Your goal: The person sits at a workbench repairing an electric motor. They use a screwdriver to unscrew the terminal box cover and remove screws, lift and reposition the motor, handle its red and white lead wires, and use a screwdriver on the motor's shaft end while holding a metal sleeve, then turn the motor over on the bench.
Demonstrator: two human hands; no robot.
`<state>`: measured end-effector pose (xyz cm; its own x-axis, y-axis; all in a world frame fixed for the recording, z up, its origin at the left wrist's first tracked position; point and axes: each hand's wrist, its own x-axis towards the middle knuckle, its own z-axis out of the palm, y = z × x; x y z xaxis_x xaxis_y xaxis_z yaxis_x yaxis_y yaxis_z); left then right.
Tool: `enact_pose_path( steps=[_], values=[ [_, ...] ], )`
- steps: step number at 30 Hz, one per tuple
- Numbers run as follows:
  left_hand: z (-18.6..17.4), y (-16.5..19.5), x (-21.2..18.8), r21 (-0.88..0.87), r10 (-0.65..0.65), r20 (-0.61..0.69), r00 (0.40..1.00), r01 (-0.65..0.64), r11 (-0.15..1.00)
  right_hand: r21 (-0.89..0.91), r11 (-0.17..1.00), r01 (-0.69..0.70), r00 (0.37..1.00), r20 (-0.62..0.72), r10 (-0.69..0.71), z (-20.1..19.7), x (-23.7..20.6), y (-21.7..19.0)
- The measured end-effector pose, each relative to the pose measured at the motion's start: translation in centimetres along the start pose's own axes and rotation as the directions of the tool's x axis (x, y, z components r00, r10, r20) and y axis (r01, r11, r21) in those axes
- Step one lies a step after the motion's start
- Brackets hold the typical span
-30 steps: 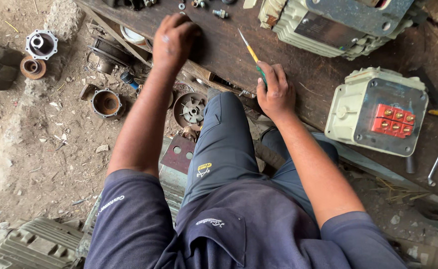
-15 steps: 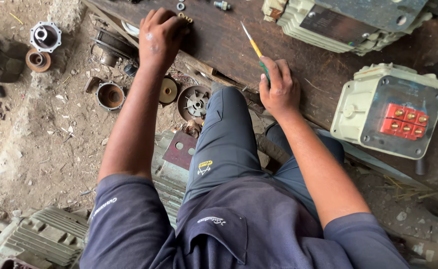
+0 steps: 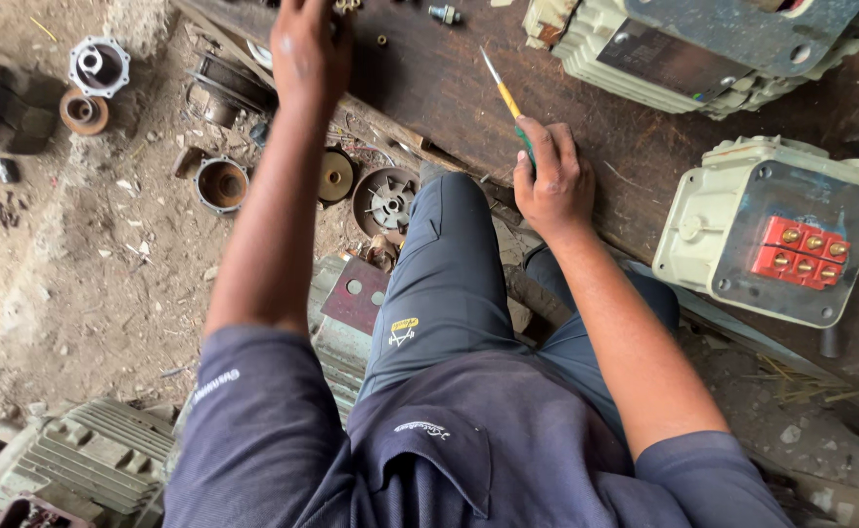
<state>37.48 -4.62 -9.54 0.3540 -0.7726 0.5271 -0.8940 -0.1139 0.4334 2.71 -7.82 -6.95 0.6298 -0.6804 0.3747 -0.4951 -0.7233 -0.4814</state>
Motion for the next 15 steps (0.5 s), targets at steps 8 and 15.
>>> enact_pose_path(
  steps=[8, 15],
  values=[
    [-0.8, 9.1, -6.0, 0.108, -0.015, 0.448, 0.894, -0.037, 0.993, 0.000, 1.000, -0.004, 1.000, 0.014, 0.004, -0.1, 0.0, 0.4],
    [-1.5, 6.3, -3.3, 0.222, -0.093, 0.592, 0.800, -0.051, 0.974, -0.002, 1.000, -0.010, 1.000, 0.007, 0.010, -0.3, 0.2, 0.1]
  ],
)
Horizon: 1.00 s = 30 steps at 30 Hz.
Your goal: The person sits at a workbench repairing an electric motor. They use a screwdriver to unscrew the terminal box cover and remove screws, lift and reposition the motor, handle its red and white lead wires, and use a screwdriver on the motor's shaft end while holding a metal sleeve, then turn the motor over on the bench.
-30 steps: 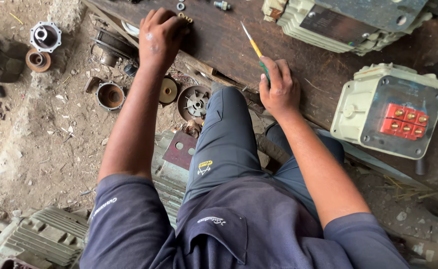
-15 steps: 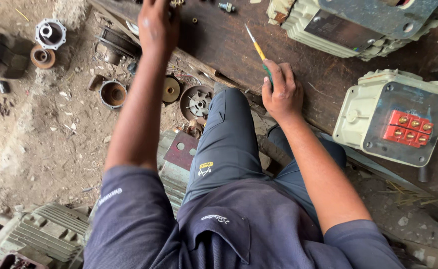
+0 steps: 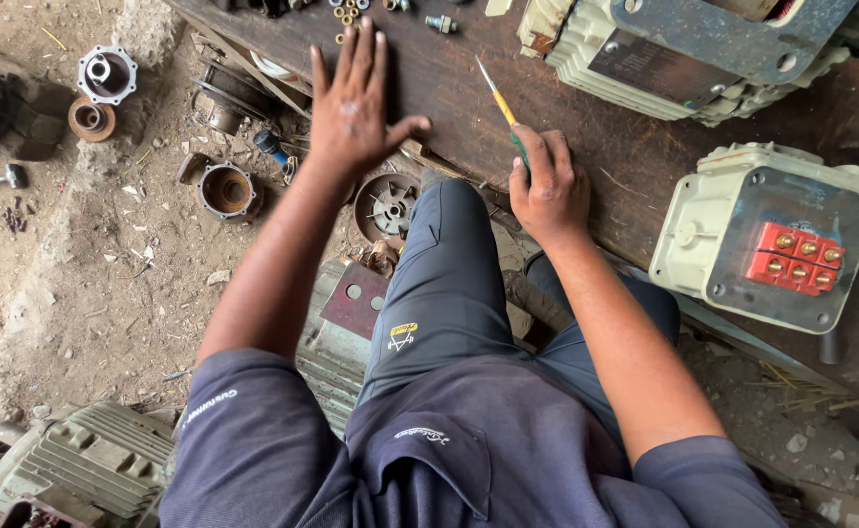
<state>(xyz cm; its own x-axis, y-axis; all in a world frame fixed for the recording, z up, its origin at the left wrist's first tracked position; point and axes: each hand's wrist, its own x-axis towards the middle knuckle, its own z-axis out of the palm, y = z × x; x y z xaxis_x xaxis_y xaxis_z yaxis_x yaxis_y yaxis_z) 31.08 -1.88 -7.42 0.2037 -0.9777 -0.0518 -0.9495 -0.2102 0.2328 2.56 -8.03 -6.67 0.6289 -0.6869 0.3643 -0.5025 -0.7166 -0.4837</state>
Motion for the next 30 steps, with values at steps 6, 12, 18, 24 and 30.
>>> enact_pose_path(
  steps=[6, 12, 18, 24, 30],
  values=[
    [-1.3, -3.9, 2.1, -0.049, 0.061, 0.009, 0.998, -0.061, 0.997, -0.014, 1.000, 0.015, 1.000, -0.009, -0.015, 0.1, -0.1, 0.2],
    [-0.1, -3.0, 0.7, -0.015, 0.120, -0.009, 0.993, -0.120, 0.993, -0.044, 0.999, 0.016, 1.000, -0.023, -0.017, 0.2, 0.1, 0.3],
    [-0.4, -3.6, 0.7, -0.082, 0.034, -0.053, 0.998, -0.039, 0.996, 0.002, 0.996, -0.084, 0.996, 0.019, 0.084, 0.4, -0.9, 0.3],
    [-0.3, 1.0, -2.0, 0.018, 0.098, -0.189, 0.977, -0.096, 0.995, -0.004, 1.000, 0.018, 0.995, -0.099, -0.018, -0.4, -3.0, -0.2],
    [0.7, 7.5, -11.4, -0.501, 0.134, -0.300, 0.944, -0.276, 0.820, -0.040, 0.986, 0.160, 0.969, -0.186, -0.165, -5.4, -15.3, -3.3]
  ],
)
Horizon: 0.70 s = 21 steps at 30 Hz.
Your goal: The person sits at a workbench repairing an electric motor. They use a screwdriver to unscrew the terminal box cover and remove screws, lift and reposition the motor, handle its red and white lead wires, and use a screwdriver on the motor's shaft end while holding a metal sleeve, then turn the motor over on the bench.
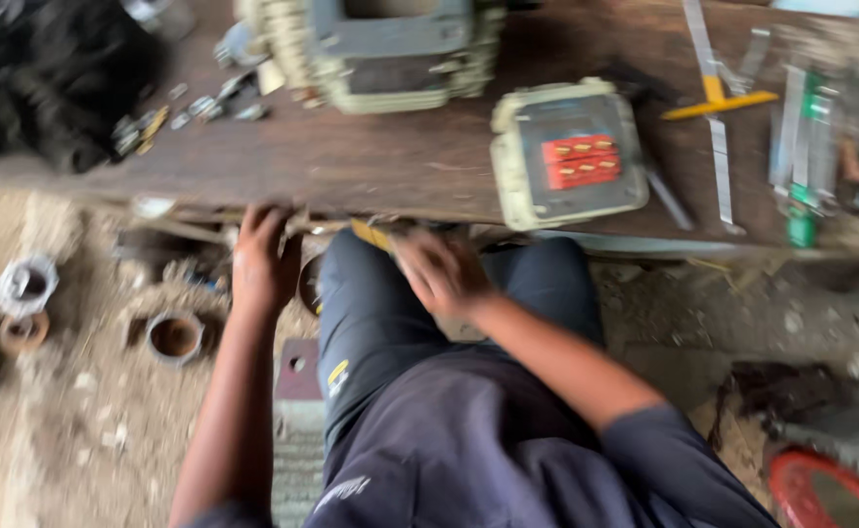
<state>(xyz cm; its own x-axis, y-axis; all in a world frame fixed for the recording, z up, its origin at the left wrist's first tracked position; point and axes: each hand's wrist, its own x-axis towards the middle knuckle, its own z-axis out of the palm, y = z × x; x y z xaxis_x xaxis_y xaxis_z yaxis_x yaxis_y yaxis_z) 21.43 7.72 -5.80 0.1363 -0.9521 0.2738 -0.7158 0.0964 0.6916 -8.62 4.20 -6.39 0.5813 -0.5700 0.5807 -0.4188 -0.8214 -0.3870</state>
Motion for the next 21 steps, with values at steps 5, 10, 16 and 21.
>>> enact_pose_path(
  steps=[5, 10, 16, 21],
  values=[
    [2.3, 5.7, -3.8, -0.052, -0.153, 0.160, 0.975, 0.163, 0.985, 0.035, 0.949, -0.313, 0.874, -0.381, 0.302, -12.2, -12.4, -0.5],
    [6.3, 11.5, -2.4, -0.176, -0.166, 0.345, 0.924, 0.237, 0.955, -0.298, 0.594, -0.747, 0.654, -0.489, 0.577, -24.3, -16.8, 5.0],
    [17.2, 20.3, 5.8, -0.536, -0.019, 0.536, 0.844, 0.358, 0.765, -0.433, 0.664, -0.610, 0.792, -0.329, 0.514, -25.2, -13.2, 14.8],
    [22.1, 25.9, 9.5, -0.640, -0.086, 0.546, 0.833, 0.481, 0.600, -0.483, 0.542, -0.687, 0.701, -0.247, 0.669, -25.2, -11.5, 18.0]
  ],
)
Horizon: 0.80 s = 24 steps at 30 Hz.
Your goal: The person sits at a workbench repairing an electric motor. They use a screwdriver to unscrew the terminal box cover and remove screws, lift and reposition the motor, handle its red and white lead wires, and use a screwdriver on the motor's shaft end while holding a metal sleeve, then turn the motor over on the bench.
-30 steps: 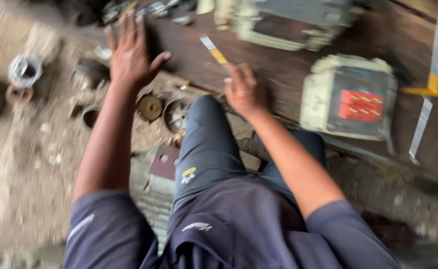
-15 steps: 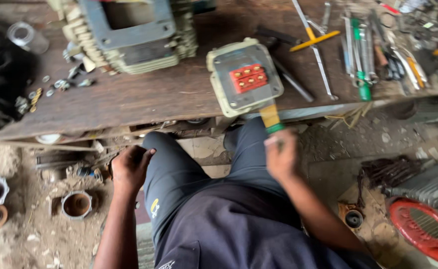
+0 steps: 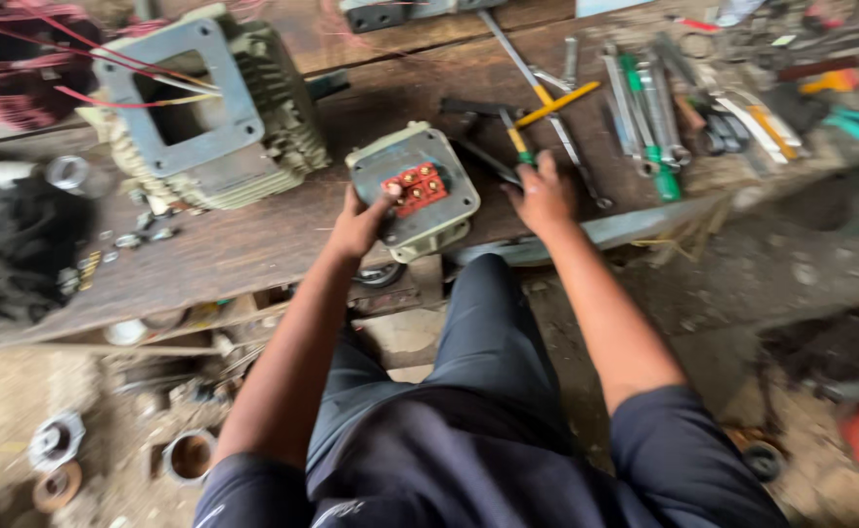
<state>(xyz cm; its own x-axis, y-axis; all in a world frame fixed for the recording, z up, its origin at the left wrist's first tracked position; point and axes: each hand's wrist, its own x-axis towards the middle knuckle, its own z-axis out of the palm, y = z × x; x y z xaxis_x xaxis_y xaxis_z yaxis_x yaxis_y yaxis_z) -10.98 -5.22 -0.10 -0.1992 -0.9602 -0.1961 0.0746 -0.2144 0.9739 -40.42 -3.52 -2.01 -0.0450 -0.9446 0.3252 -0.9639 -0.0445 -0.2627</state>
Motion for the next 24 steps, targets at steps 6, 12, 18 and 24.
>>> enact_pose_path(
  steps=[6, 12, 18, 24],
  values=[
    [1.6, 0.2, 0.5, 0.014, -0.079, -0.040, 0.996, 0.080, 0.997, -0.005, 1.000, -0.006, 0.996, -0.087, 0.005, -0.4, -0.2, 5.3],
    [5.8, -1.0, 2.6, 0.071, -0.099, 0.000, 0.995, 0.098, 0.993, -0.015, 0.992, -0.123, 0.982, -0.145, 0.119, 0.4, 0.9, 10.5],
    [12.4, -2.4, 5.3, 0.028, -0.055, 0.125, 0.991, 0.052, 0.998, -0.032, 0.993, -0.114, 0.968, -0.229, 0.104, 0.4, 2.8, 14.3],
    [16.3, -1.8, 7.5, 0.030, -0.038, 0.106, 0.994, 0.035, 0.999, 0.093, 0.995, 0.045, 0.991, -0.129, -0.033, -1.9, 3.6, 17.4]
  ],
)
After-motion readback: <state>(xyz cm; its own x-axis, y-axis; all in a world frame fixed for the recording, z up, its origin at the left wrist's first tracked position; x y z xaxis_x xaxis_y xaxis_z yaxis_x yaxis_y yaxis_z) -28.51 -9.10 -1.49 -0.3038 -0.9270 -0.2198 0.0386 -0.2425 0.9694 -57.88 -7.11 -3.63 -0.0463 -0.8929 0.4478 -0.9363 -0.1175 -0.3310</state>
